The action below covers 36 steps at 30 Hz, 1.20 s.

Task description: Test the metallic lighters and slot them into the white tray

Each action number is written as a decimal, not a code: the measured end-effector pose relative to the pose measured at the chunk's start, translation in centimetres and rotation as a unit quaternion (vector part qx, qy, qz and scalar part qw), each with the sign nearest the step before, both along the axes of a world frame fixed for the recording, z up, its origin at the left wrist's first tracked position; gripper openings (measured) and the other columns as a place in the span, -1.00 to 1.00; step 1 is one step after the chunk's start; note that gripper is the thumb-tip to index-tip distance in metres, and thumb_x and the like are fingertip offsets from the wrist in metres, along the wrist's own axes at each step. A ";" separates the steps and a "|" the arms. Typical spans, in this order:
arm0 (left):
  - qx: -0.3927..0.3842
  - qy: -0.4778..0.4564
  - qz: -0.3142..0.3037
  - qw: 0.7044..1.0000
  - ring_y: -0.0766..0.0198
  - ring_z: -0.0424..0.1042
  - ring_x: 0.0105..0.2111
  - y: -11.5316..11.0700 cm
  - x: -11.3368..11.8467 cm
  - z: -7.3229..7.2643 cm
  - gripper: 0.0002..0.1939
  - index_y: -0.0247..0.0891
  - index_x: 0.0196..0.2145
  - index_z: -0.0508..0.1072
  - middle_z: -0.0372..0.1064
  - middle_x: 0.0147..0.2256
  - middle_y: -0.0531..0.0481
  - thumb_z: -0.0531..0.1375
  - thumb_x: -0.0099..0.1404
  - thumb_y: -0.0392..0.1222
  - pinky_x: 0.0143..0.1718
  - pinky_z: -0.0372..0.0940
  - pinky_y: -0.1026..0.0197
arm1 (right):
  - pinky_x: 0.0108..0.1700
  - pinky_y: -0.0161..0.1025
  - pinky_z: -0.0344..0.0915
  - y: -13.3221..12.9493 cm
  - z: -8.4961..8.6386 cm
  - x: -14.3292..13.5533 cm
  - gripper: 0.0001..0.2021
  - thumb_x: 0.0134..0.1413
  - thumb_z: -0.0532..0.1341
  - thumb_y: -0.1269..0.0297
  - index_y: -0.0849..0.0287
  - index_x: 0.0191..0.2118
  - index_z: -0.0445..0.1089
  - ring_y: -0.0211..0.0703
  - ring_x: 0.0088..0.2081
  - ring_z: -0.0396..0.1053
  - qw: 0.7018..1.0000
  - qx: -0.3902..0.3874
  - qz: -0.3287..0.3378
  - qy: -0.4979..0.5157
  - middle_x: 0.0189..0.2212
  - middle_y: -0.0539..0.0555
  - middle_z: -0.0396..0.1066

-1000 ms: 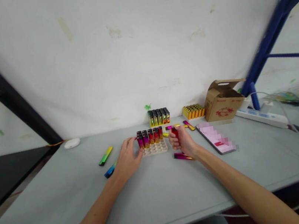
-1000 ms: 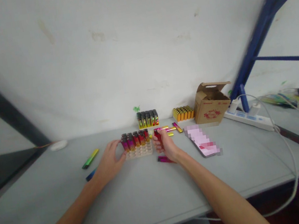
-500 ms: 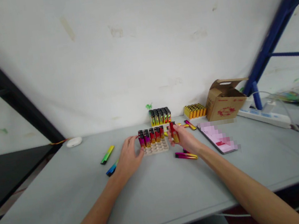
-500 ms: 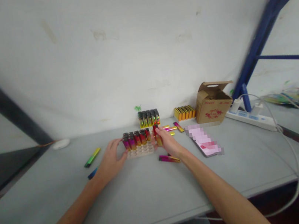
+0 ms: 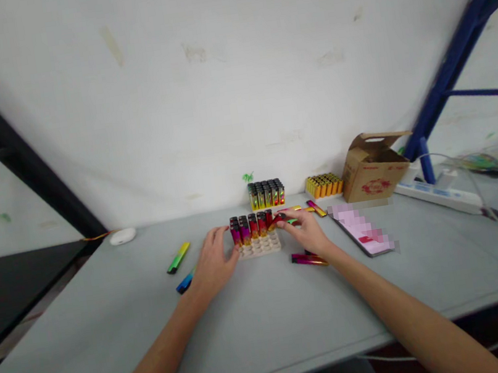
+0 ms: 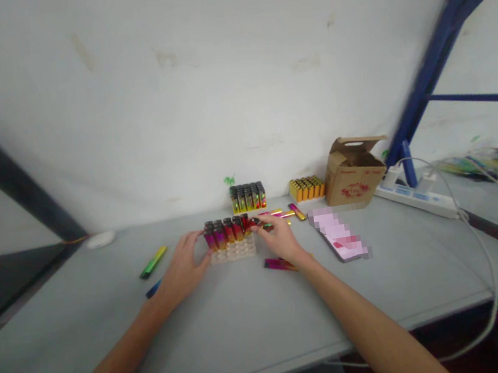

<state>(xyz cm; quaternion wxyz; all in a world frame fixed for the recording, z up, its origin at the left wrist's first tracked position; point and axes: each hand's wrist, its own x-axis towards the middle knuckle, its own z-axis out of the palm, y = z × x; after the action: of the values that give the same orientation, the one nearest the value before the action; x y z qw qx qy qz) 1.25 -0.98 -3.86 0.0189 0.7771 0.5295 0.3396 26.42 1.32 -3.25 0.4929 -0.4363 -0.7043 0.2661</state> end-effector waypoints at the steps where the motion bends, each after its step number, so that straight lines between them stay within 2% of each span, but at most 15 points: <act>1: 0.000 0.001 0.000 1.000 0.03 0.23 0.09 0.0 0.0 0.0 -0.57 -0.25 0.08 0.19 0.23 0.03 -0.19 0.06 0.25 -0.21 0.17 0.13 -0.09 | -0.23 -0.20 0.30 0.1 -0.2 0.0 -0.81 0.08 0.21 0.22 0.14 -0.23 0.51 -0.05 -0.16 0.42 1.000 0.000 -0.005 -0.003 -0.21 0.10 0.53; 7: -0.012 0.014 0.013 1.000 0.02 0.24 0.09 0.2 -0.4 0.1 -0.57 -0.29 0.07 0.21 0.24 0.03 -0.21 0.06 0.25 -0.19 0.16 0.15 -0.08 | -0.27 -0.22 0.34 0.2 -0.8 -0.4 -0.73 0.02 0.24 0.27 0.17 -0.11 0.38 -0.12 -0.27 0.47 0.998 0.024 -0.040 0.030 -0.29 0.09 0.52; 14: -0.009 0.030 0.042 0.999 -0.03 0.27 0.08 0.7 -1.6 0.3 -0.53 -0.35 0.08 0.22 0.26 0.03 -0.27 0.05 0.26 -0.10 0.14 0.17 -0.09 | -0.32 -0.25 0.32 0.4 -0.6 0.0 -0.77 0.01 0.25 0.24 0.15 -0.20 0.31 -0.09 -0.29 0.49 0.998 0.016 -0.057 0.029 -0.38 0.06 0.50; 21: -0.022 0.065 0.077 0.995 -0.01 0.30 0.05 1.7 -4.1 0.2 -0.53 -0.33 0.03 0.31 0.32 -0.01 -0.23 0.04 0.26 0.00 0.11 0.19 -0.05 | -0.31 -0.22 0.33 0.5 -0.6 -0.3 -0.75 0.02 0.23 0.20 0.16 -0.17 0.33 -0.09 -0.33 0.49 0.998 0.020 -0.051 0.017 -0.44 0.04 0.50; 28: -0.013 0.049 0.094 0.994 0.02 0.40 -0.08 2.6 -6.4 1.2 -0.62 -0.30 -0.21 0.46 0.46 -0.14 -0.20 0.00 0.23 0.01 0.07 0.24 -0.01 | -0.33 -0.24 0.31 0.3 -0.4 -0.4 -0.77 0.04 0.21 0.23 0.14 -0.15 0.32 -0.09 -0.32 0.50 0.999 0.016 -0.052 0.005 -0.41 0.03 0.53; 32: -0.022 0.042 0.119 0.992 0.02 0.45 -0.13 3.0 -8.2 1.5 -0.58 -0.30 -0.24 0.48 0.50 -0.17 -0.20 -0.03 0.22 0.02 0.01 0.28 0.01 | -0.33 -0.24 0.30 0.4 -0.8 -0.6 -0.77 0.06 0.20 0.25 0.14 -0.13 0.31 -0.09 -0.31 0.49 0.999 0.015 -0.040 0.007 -0.41 0.03 0.53; 36: -0.047 0.080 0.137 0.986 0.00 0.44 -0.10 3.8 -9.9 1.3 -0.54 -0.32 -0.22 0.49 0.50 -0.14 -0.23 -0.04 0.18 0.03 0.03 0.27 0.03 | -0.33 -0.25 0.29 0.5 -1.1 -0.6 -0.77 0.07 0.19 0.28 0.14 -0.11 0.32 -0.10 -0.29 0.47 0.999 0.031 -0.035 -0.008 -0.38 0.03 0.52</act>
<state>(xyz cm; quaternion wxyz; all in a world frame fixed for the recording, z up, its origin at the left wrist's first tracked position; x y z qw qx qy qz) -8.69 2.82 -2.56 -0.0337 0.7205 0.6459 0.2502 25.79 1.78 -4.33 0.5097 -0.4477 -0.6999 0.2235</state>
